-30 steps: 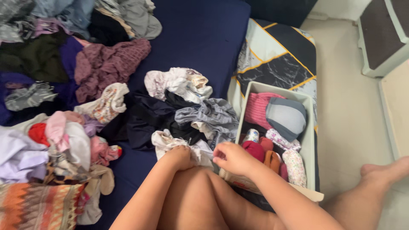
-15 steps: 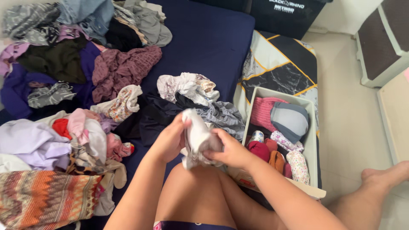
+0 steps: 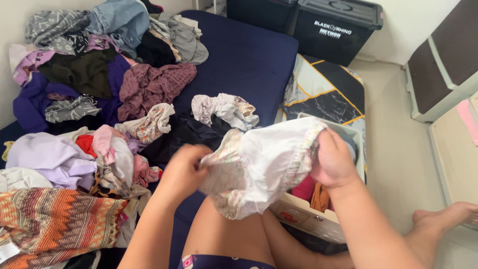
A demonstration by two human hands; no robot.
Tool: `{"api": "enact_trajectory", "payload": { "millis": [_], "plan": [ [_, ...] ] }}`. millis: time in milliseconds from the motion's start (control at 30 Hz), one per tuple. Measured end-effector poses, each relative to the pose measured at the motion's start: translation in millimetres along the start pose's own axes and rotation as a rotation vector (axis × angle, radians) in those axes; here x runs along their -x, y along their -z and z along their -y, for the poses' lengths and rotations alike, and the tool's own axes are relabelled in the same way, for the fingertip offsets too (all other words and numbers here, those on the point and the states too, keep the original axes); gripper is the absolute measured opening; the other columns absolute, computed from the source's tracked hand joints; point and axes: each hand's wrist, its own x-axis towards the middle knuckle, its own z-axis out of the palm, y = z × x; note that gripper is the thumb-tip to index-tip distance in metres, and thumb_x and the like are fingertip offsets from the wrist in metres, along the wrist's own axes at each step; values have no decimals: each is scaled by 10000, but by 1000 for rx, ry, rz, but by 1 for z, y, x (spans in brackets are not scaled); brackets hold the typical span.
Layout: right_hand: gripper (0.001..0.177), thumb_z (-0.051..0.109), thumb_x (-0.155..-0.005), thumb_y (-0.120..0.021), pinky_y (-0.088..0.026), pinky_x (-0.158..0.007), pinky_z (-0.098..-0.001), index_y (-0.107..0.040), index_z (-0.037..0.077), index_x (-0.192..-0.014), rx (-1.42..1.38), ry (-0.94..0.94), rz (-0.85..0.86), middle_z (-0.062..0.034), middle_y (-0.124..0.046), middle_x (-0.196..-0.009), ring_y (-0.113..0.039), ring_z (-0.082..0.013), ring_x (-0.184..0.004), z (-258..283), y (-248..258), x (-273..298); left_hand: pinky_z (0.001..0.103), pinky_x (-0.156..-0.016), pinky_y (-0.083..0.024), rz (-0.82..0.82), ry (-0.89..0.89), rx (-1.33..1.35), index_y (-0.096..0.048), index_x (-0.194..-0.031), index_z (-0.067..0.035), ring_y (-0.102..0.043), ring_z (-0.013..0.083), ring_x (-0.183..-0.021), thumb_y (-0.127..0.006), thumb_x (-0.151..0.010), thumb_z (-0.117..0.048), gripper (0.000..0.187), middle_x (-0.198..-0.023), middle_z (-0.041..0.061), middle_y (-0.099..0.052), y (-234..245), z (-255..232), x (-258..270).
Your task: The person folds several pieces of clothing including underwear and a bra, smoothing the fabric against their lap, and places them into a small storage bin.
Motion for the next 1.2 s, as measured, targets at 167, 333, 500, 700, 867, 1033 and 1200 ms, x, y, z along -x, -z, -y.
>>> {"api": "enact_trajectory", "payload": {
  "millis": [167, 333, 500, 700, 867, 1033, 1200],
  "plan": [
    [224, -23, -927, -524, -502, -713, -299, -516, 20, -1147, 441, 76, 134, -56, -595, -988, -573, -126, -866, -11, -33, 10, 365, -672, -538, -204, 35, 334, -628, -1094, -56, -611, 244, -751, -808, -795, -184, 372, -966, 121, -592, -2, -46, 6],
    [178, 4, -911, -602, -487, -721, -255, -511, 42, -1059, 486, 30, 206, -28, -593, -938, -557, -94, -853, -21, -63, 13, 386, -715, -556, 22, -22, 275, -640, -1121, -61, -698, 292, -844, -766, -810, -196, 361, -981, 139, -691, -44, -85, 20],
    [195, -15, -840, -647, -524, -750, -276, -560, 44, -1005, 722, 59, 222, -53, -640, -941, -624, -141, -879, 3, -35, 14, 401, -807, -572, 76, 333, 872, -661, -1152, -34, -713, 274, -918, -537, -945, -161, 274, -1019, 158, -725, -40, -22, 0],
    [294, 40, -800, -641, -549, -832, -479, -595, 101, -1084, 1343, 53, -167, -138, -624, -1120, -639, -307, -1003, -31, 31, 2, 473, -1005, -542, 345, 366, 2122, -641, -1226, 52, -689, 326, -1104, -401, -1095, -281, 432, -1211, 205, -702, 22, -1, -20],
    [386, 214, -980, -481, -571, -922, -465, -596, 19, -1293, 4, -406, -68, -147, -672, -1298, -678, -273, -1121, -43, 70, 1, 459, -1056, -491, 531, 288, 2055, -620, -1279, 46, -651, 314, -1186, -423, -1057, -297, 453, -1290, 190, -680, 24, 12, -7],
    [412, 235, -1005, -586, -576, -763, -470, -652, -68, -1277, 84, -339, 173, -199, -740, -1097, -710, -309, -892, 3, 108, 23, 507, -1003, -497, 300, 752, 1008, -615, -1333, -53, -636, 264, -1076, -458, -1042, -234, 377, -1277, 141, -693, 0, 68, -28],
    [467, 386, -842, -799, -570, -883, -462, -735, 38, -1148, 1362, -699, 1075, -149, -764, -1055, -733, -321, -967, 44, 57, 17, 499, -965, -562, 214, 433, 1755, -676, -1110, -38, -712, 319, -1079, -521, -971, -313, 345, -1150, 164, -744, 17, 65, -33]
  ]
}}
